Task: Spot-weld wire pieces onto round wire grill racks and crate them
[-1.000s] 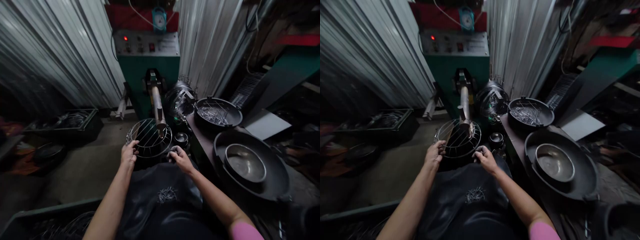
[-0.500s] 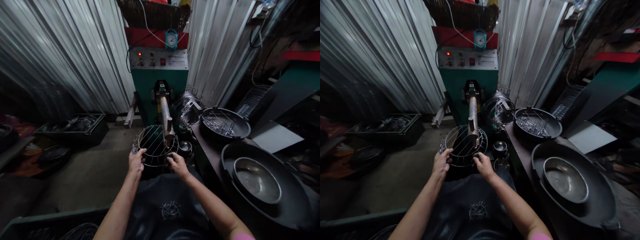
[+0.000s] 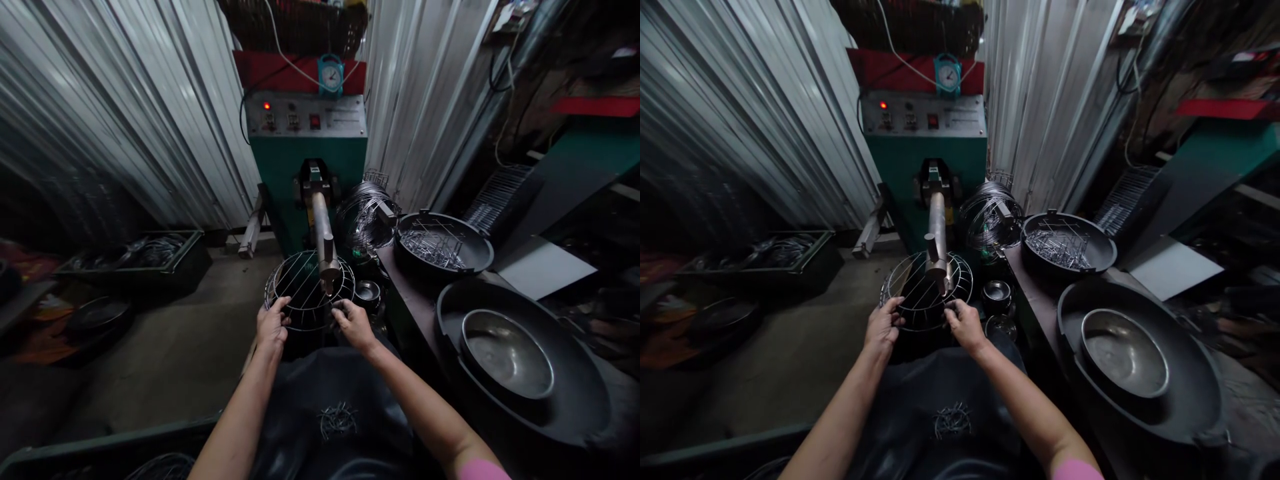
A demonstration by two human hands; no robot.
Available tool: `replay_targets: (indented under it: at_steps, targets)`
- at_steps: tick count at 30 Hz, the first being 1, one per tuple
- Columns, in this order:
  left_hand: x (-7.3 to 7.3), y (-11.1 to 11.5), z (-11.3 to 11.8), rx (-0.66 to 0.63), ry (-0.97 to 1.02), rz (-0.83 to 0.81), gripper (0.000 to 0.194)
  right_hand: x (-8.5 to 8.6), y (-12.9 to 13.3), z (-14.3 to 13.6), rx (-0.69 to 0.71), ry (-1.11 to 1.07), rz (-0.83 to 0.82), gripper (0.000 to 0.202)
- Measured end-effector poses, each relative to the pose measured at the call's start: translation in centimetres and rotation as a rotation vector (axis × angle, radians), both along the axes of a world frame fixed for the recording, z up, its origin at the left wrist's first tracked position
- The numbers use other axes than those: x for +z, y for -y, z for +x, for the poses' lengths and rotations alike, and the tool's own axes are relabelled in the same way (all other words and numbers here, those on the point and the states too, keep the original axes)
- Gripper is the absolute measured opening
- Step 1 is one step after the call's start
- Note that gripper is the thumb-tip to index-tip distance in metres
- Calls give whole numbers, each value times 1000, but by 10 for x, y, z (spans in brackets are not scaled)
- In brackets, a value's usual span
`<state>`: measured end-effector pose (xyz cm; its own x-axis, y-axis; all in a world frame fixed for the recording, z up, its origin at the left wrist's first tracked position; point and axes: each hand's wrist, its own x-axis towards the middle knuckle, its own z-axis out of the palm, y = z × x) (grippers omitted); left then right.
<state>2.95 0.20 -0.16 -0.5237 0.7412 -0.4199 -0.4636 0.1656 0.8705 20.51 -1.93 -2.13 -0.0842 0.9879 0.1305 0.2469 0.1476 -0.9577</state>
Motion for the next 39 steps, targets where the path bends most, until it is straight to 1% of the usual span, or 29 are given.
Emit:
replay_targets:
  at_steps: [8, 13, 17, 21, 24, 26, 28, 31, 34, 36, 39]
  targets:
    - [-9, -8, -2, 3, 45, -30, 42, 4, -7, 1, 10, -16, 24, 9]
    - [-9, -12, -2, -17, 68, -42, 40, 2, -14, -1, 9, -33, 6, 8]
    - [-7, -15, -2, -1, 65, -76, 36, 2, -17, -4, -4, -51, -21, 8]
    - [-9, -15, -1, 13, 39, -95, 35, 6, -12, -3, -27, -104, -33, 14]
    - [-12, -16, -1, 17, -7, -106, 35, 4, -1, 12, -100, -140, -11, 25]
    - [-13, -15, 0, 12, -21, -102, 35, -5, 9, 29, -132, -156, -71, 33]
    - [-13, -13, 1, 27, -2, -99, 35, -20, 22, 50, -123, -104, -152, 37]
    - [-11, -8, 5, 61, 43, -97, 36, -50, 50, 79, -71, 112, -167, 33]
    - [-10, -5, 8, 96, 80, -85, 38, -74, 78, 95, -51, 333, -145, 29]
    - [-9, -3, 8, 98, 96, -77, 42, -81, 91, 99, -45, 418, -153, 29]
    - [-6, 2, 2, 43, 143, -77, 48, -81, 101, 104, -19, 498, -154, 31]
